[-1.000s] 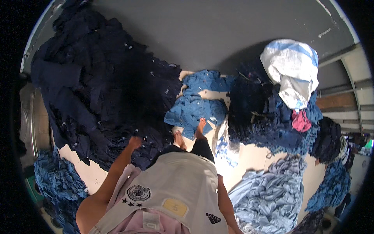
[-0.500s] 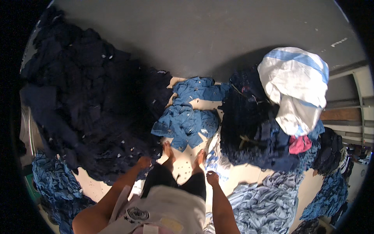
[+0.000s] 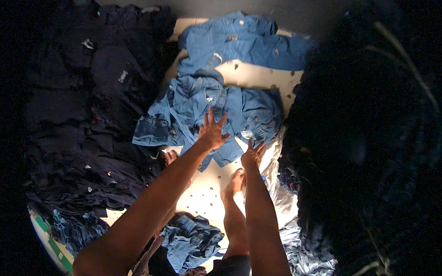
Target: The person sorts piles of denim and dark-colored garments on the floor, picking up items one at a time and placing them into separate color-coded piles. The person repeatedly lifts, shakes, and repositions garments to organize them.
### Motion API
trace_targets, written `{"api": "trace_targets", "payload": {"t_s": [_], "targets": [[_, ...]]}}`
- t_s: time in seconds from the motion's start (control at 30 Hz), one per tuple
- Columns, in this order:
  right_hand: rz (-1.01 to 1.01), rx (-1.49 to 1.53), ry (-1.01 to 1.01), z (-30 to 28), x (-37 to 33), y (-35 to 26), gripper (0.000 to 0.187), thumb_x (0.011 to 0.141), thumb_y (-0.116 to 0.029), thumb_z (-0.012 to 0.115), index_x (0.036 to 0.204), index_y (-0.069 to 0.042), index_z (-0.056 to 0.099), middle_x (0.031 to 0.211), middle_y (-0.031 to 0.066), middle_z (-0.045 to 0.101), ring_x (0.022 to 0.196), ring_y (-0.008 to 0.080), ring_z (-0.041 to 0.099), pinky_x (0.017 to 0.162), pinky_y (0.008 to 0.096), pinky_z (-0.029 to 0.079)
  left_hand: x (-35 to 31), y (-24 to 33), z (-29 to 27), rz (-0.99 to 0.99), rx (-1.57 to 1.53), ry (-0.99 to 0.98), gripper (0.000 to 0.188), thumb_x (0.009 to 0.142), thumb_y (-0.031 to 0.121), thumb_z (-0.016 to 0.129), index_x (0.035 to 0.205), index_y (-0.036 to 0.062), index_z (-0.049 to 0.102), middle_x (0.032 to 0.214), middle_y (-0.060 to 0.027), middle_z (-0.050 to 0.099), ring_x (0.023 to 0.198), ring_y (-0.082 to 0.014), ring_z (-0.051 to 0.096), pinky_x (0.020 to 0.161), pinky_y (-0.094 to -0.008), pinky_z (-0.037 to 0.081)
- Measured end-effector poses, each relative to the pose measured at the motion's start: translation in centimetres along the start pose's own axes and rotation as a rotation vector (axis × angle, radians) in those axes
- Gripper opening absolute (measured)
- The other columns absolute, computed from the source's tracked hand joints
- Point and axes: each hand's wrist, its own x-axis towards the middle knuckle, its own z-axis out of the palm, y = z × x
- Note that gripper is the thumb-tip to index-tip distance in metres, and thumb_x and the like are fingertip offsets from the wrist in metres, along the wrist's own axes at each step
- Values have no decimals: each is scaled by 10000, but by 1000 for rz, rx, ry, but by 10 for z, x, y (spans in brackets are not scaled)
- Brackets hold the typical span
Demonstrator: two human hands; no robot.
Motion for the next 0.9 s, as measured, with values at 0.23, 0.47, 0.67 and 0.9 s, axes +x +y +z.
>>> {"api": "trace_targets", "payload": {"t_s": [0.23, 0.47, 0.67, 0.9], "targets": [[-208, -461, 53, 16, 50, 34, 522, 794, -298, 706, 1184, -91, 427, 1348, 314, 425, 1209, 444, 488, 915, 430, 498, 24, -36, 53, 71, -37, 181, 363, 730, 257, 735, 1001, 79, 572, 1409, -256, 371, 1181, -420, 492, 865, -432, 520], [-295, 109, 137, -116, -13, 7, 420, 730, -312, 626, 1061, -52, 623, 817, 238, 673, 828, 399, 665, 793, 459, 511, -113, -122, -48, -305, -1190, 147, 328, 686, 1, 666, 596, 94, 365, 620, 41, 391, 622, -64, 384, 545, -271, 342], [115, 1050, 163, -194, -213, 30, 434, 778, -168, 584, 1116, 103, 568, 1022, 190, 658, 970, 280, 628, 909, 386, 467, -277, -179, -189, -631, -1737, 379, 274, 678, -103, 598, 657, 132, 460, 743, 23, 532, 698, -122, 538, 662, -281, 466], [91, 960, -122, -286, -370, 53, 287, 734, -103, 551, 952, 77, 601, 842, 84, 644, 754, 150, 554, 701, 286, 466, -371, -187, -305, -412, -1437, 904, 309, 726, -75, 546, 647, 142, 341, 664, 49, 438, 618, -63, 409, 613, -228, 380]]}}
